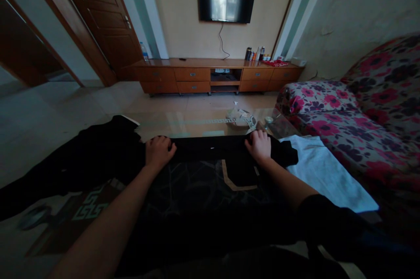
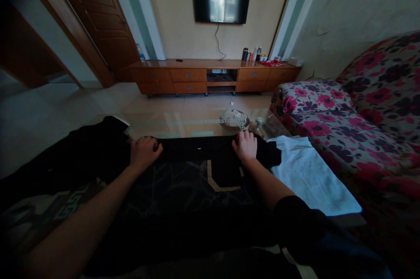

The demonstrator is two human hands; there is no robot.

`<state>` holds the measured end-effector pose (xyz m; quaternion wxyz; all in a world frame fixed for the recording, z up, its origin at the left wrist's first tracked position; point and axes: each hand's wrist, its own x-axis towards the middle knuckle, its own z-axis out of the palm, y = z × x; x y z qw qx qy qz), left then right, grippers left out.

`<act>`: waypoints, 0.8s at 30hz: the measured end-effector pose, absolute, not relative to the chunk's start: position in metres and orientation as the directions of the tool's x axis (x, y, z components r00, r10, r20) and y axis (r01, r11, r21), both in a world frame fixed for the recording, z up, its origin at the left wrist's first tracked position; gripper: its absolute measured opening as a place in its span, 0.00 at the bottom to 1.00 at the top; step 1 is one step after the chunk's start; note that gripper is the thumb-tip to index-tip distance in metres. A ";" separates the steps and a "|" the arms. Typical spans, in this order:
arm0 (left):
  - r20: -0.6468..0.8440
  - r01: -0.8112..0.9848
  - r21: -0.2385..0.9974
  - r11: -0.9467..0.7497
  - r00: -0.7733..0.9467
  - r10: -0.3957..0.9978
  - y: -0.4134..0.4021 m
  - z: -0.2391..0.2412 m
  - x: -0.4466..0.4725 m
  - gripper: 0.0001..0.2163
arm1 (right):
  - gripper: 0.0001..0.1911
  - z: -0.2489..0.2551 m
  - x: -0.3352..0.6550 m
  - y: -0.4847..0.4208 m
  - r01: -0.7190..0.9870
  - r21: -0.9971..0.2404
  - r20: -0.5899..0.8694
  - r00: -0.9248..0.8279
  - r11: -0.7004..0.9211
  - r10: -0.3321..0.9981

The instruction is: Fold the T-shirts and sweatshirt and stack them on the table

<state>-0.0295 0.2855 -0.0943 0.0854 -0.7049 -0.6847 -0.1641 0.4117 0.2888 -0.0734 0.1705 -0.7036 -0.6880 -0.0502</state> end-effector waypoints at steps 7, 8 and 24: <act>0.268 0.899 0.260 -0.352 0.283 0.921 0.301 -0.097 -0.004 0.20 | 0.22 -0.081 0.383 0.301 0.928 -0.284 0.178 -0.196 0.241 0.964; 0.273 0.912 0.264 -0.313 0.240 0.931 0.304 -0.100 -0.003 0.21 | 0.26 -0.083 0.381 0.306 0.931 -0.301 0.172 -0.159 0.206 0.972; 0.343 0.993 0.119 0.014 -0.054 0.938 0.300 -0.110 0.007 0.23 | 0.23 -0.084 0.360 0.310 0.982 -0.187 0.181 0.049 -0.015 0.982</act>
